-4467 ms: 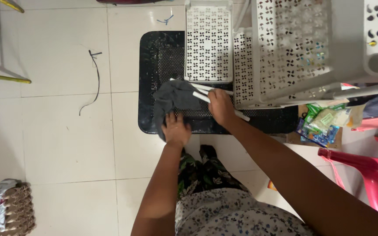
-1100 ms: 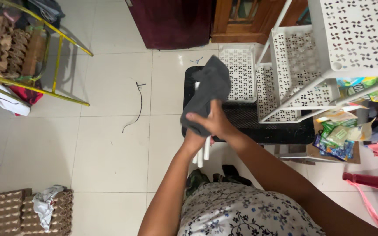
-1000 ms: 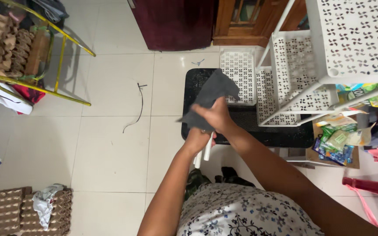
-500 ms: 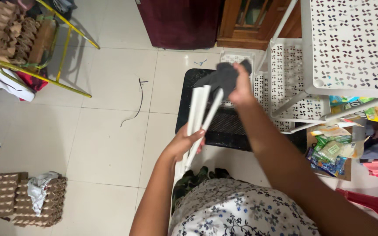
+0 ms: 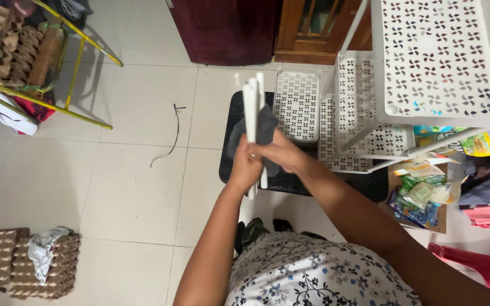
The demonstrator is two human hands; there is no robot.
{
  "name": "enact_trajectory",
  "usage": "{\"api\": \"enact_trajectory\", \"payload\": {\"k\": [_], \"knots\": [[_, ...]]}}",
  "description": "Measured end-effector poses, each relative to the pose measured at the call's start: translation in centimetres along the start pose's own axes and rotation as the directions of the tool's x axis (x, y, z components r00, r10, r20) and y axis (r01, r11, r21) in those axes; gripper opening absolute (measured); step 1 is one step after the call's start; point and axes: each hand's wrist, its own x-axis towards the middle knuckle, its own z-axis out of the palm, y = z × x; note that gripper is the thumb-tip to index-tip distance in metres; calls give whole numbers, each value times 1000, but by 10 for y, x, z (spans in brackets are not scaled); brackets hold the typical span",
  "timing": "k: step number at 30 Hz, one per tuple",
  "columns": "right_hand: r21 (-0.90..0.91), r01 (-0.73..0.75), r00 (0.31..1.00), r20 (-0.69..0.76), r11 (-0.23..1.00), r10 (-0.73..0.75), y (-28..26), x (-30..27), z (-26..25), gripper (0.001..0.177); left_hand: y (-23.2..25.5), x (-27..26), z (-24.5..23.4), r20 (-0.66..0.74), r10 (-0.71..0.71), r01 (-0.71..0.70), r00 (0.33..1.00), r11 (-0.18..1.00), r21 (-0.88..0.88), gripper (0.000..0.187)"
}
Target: The person assembles a white plastic rack by inserting white cylindrical legs into the corners of perforated trays. They wipe the trays with a dark cloth, stack the trays, and insert legs into each tray to form a multi-tiered structure.
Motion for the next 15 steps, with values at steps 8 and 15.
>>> {"api": "enact_trajectory", "payload": {"k": [8,15], "knots": [[-128,142,941,-291,982,-174,13,7,6,33,24,0,-14,213,-176,87,961,925,371,43],[-606,86,967,-139,791,-212,7,3,12,38,102,24,-30,-124,-200,172,972,963,-206,35]]}}
